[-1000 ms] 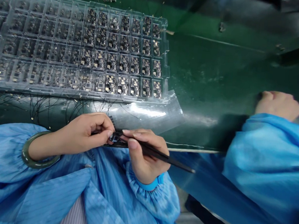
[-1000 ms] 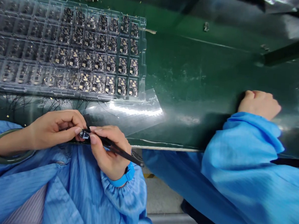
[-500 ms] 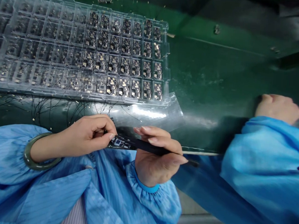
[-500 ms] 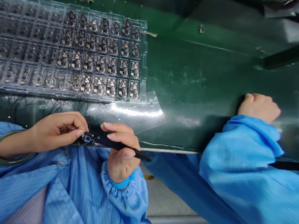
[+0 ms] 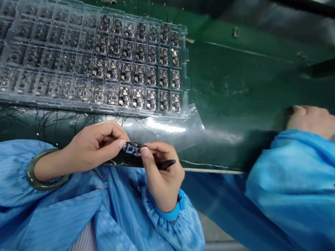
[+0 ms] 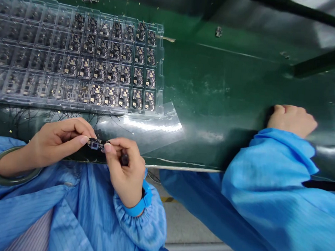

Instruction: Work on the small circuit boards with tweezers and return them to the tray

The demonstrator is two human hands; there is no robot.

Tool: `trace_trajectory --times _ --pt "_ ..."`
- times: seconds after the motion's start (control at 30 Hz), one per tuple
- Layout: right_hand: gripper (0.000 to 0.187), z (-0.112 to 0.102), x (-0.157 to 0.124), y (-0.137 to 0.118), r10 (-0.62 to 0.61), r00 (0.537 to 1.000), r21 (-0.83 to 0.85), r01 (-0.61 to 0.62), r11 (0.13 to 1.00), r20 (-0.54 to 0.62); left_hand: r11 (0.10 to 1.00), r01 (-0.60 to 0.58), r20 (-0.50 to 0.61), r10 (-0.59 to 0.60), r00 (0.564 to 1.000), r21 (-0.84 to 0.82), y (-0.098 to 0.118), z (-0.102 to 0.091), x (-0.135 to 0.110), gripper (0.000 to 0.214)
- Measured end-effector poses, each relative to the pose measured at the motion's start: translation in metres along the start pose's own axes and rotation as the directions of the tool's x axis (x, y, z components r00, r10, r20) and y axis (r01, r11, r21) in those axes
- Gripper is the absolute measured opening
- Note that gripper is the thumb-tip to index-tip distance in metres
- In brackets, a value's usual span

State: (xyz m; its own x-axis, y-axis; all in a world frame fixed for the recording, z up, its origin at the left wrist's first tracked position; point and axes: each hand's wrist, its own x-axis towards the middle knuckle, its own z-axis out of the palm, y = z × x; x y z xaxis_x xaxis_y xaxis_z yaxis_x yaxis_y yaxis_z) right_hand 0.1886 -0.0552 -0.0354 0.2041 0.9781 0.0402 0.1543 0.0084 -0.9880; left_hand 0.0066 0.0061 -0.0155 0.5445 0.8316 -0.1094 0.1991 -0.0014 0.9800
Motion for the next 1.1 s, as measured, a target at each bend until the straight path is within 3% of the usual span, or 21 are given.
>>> trace_trajectory --times 0.13,0.37,0.47,0.57,0.7,0.87,1.0,1.1 --pt "0.008 0.007 0.0 -0.001 0.023 0.999 0.043 -0.021 0.999 -0.034 0.999 -0.046 0.001 0.046 0.999 0.002 0.001 0.0 0.0 0.012" --pt "0.015 0.008 -0.003 -0.003 -0.069 0.998 0.001 0.069 0.998 0.002 0.997 -0.071 -0.047 0.07 0.996 -0.018 -0.004 0.002 0.001 0.009" --pt "0.017 0.008 -0.005 -0.001 -0.112 0.994 -0.047 0.111 0.993 -0.018 0.986 -0.156 -0.115 0.149 0.982 -0.051 -0.006 0.003 0.001 0.014" --pt "0.018 0.008 -0.005 -0.001 -0.167 0.986 -0.102 0.164 0.981 -0.021 0.955 -0.284 -0.119 0.292 0.949 0.083 -0.006 0.003 0.001 0.017" --pt "0.016 0.001 0.001 -0.005 -0.26 0.964 -0.201 0.267 0.943 0.059 0.883 -0.35 -0.053 0.384 0.922 0.312 -0.003 -0.001 0.004 0.009" --pt "0.014 -0.006 0.012 -0.012 -0.384 0.899 -0.232 0.428 0.874 0.211 0.858 -0.358 0.027 0.375 0.927 0.368 -0.002 -0.005 0.005 0.012" --pt "0.015 -0.005 0.018 -0.007 -0.352 0.923 -0.191 0.378 0.906 0.157 0.915 -0.304 -0.064 0.331 0.941 0.264 -0.007 -0.002 0.005 0.01" --pt "0.018 -0.003 0.024 -0.001 -0.311 0.939 -0.152 0.332 0.931 0.144 0.941 -0.301 -0.122 0.32 0.939 0.153 -0.01 -0.002 0.006 0.021"
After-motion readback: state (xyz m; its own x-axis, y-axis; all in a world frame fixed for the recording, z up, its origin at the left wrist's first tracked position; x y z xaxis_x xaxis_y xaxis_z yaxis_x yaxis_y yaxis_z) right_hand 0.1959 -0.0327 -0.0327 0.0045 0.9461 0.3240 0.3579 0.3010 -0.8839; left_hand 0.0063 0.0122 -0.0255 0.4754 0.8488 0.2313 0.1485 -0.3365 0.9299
